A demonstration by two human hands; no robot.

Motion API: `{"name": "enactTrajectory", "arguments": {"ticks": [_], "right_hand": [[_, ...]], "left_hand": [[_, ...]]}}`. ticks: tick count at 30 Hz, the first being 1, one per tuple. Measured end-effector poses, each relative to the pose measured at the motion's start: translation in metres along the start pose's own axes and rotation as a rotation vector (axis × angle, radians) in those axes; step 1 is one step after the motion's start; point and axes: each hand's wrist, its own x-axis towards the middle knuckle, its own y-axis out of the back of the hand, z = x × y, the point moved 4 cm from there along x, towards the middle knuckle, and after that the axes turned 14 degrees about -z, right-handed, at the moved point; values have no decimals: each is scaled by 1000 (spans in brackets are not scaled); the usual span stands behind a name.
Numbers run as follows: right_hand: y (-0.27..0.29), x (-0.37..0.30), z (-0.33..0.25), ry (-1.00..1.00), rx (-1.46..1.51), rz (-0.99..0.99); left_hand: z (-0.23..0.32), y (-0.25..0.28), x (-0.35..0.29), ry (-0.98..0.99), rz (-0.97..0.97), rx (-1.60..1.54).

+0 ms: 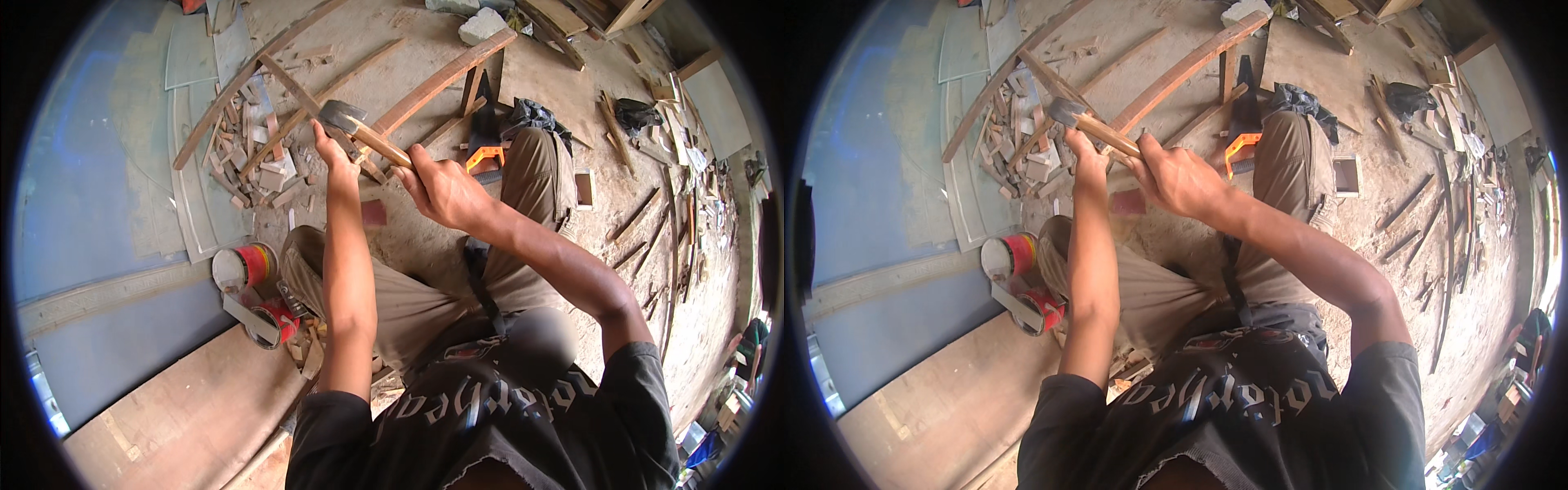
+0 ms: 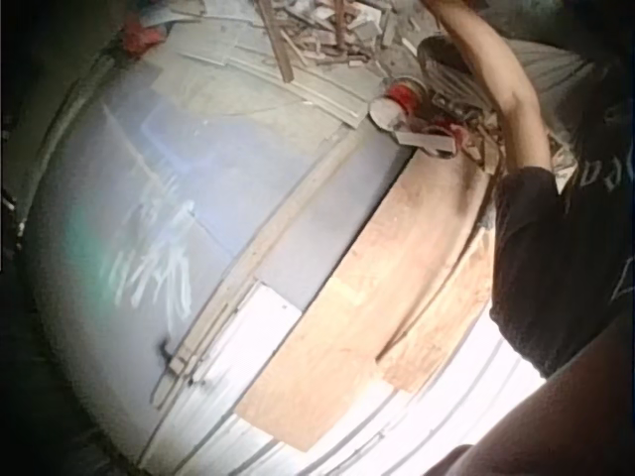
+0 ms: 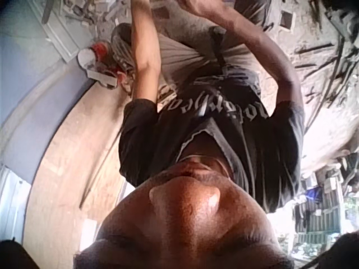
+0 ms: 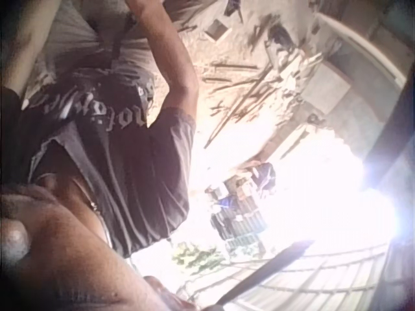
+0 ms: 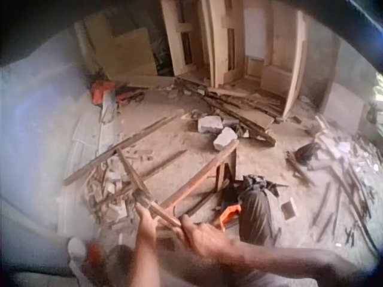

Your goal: The person is assembling a wooden frame, likely a chair, by hammering nails into the joints to secure the pieces together. They use a hammer and a hand saw to adjust and fit the wooden components.

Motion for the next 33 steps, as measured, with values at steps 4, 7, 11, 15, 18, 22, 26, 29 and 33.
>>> {"name": "enactTrajectory", "arguments": {"ticks": [4, 7, 11, 15, 18, 22, 26, 29, 33], "right_hand": [[-8, -1, 14, -77, -87, -65], [-10, -4, 9, -46, -74, -42], [-10, 3, 13, -95, -124, -88], [-20, -4, 9, -90, -127, -118], [-18, -11, -12, -23, -25, -44], [-16, 0, 5, -26, -81, -58], [15, 2, -35, -45, 157, 39], [10, 2, -33, -5, 140, 96], [-11, 1, -11, -15, -81, -126]], "left_hand": [[-2, -1, -5, 31, 74, -16], [0, -2, -6, -26, 24, -46], [4, -11, -7, -15, 132, -49], [2, -2, -5, 0, -44, -118], [0, -12, -18, -22, 83, -137], [0, -5, -2, -39, 65, -136], [-7, -10, -8, -6, 14, -152], [-10, -2, 0, -56, -83, -115], [-13, 19, 16, 25, 17, -100]]}}
